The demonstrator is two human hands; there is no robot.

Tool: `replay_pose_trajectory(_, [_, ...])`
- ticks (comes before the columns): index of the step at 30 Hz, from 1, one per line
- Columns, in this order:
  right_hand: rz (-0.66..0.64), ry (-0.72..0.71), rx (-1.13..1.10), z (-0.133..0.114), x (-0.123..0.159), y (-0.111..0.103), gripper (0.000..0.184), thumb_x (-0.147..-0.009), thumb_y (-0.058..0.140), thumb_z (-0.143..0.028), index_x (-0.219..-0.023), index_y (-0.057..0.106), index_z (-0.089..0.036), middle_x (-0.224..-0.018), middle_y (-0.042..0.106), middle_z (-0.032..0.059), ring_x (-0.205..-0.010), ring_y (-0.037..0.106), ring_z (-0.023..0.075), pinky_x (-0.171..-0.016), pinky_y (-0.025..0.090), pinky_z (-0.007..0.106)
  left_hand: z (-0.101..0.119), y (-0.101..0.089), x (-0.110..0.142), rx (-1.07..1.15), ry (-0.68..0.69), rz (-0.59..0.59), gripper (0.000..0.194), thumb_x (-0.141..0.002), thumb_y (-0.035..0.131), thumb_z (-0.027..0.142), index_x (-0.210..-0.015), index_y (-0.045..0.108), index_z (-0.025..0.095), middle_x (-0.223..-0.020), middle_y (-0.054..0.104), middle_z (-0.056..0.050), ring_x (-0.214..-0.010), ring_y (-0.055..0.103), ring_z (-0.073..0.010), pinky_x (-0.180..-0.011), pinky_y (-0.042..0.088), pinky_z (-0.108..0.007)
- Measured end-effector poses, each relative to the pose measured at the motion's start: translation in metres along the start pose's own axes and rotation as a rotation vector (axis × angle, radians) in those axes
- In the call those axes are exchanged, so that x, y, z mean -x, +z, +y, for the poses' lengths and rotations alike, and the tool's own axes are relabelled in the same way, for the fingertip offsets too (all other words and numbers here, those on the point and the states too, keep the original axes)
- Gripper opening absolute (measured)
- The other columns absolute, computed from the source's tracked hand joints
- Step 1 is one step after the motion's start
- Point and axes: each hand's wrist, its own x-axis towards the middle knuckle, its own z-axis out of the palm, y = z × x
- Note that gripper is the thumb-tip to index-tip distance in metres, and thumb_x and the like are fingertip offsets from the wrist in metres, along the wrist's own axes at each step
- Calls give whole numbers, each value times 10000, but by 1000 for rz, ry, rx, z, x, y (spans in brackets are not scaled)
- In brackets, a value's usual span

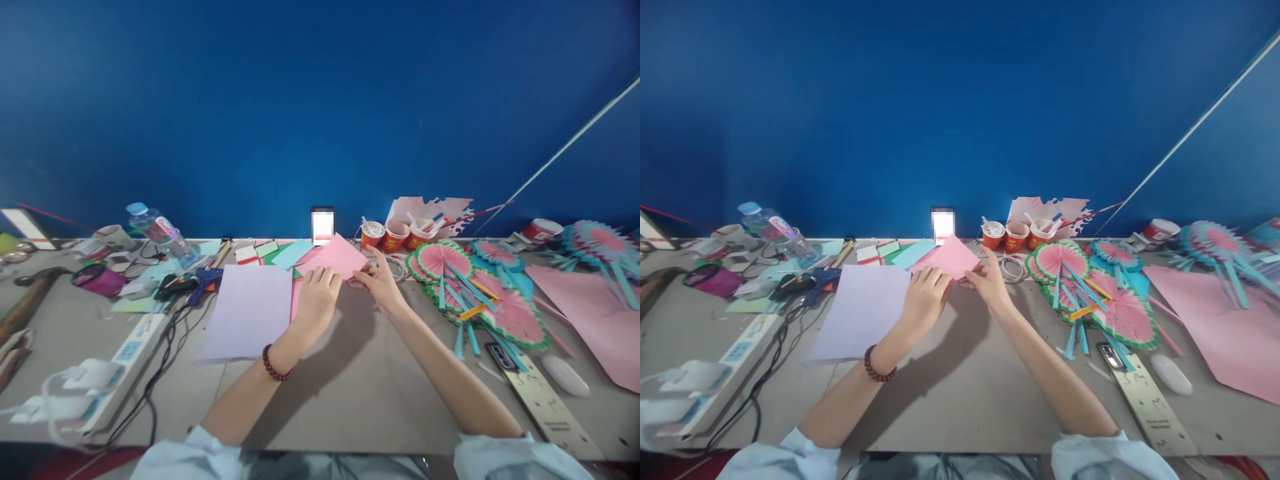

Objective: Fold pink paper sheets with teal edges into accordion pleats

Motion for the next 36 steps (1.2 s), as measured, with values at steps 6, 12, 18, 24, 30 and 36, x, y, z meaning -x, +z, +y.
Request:
replay_pose_trajectory(6, [-101, -127, 512, 0, -10, -22, 628, -752, 604, -253, -1346, 402, -260, -791, 677, -5, -673, 675, 168, -682, 541, 325, -19, 6, -4, 148, -28, 86, 165, -884, 507, 128, -785, 632, 171, -770, 603, -37, -768, 522, -187, -688, 396, -317])
replay_pose_trajectory(12, [-178, -275, 1152, -23, -6, -36, 227, -853, 517, -266, -973, 708, -241, -694, 713, 16, -626, 654, 175, -655, 477, 289, -34, 0, -10, 365, -51, 25, 162, -882, 551, 207, -784, 680, 191, -758, 590, -25, -772, 537, -165, -708, 430, -296])
replay_pose_trajectory(18, [-31, -588, 1447, -19, -4, -31, 192, -848, 548, -229, -867, 739, -236, -843, 674, 62, -821, 604, 206, -654, 442, 281, -43, -1, -7, 233, -38, -48, 252, -903, 441, 96, -907, 678, 182, -828, 608, -41, -823, 532, -183, -733, 438, -309])
replay_pose_trajectory(24, [-108, -837, 1529, -1, -4, -28, 171, -842, 545, -147, -915, 697, -177, -993, 640, 99, -905, 550, 223, -756, 437, 324, -33, 5, -1, -15, -1, -85, 309, -830, 388, -23, -811, 626, 172, -829, 590, -46, -805, 525, -187, -657, 406, -302])
replay_pose_trajectory(30, [-179, -958, 1552, 29, 3, -43, 191, -893, 493, -132, -917, 679, -171, -856, 656, 77, -811, 541, 192, -728, 415, 314, -26, 13, 2, -62, 105, -231, 258, -795, 431, -44, -785, 576, 170, -819, 572, -50, -808, 519, -202, -677, 413, -317])
replay_pose_trajectory(36, [-262, -998, 1569, 51, 28, -58, 237, -914, 440, -114, -918, 671, -161, -831, 661, 86, -809, 564, 194, -740, 422, 317, -15, 41, 41, -80, 227, -261, 243, -861, 392, 0, -872, 588, 144, -828, 580, -86, -797, 528, -222, -704, 423, -351])
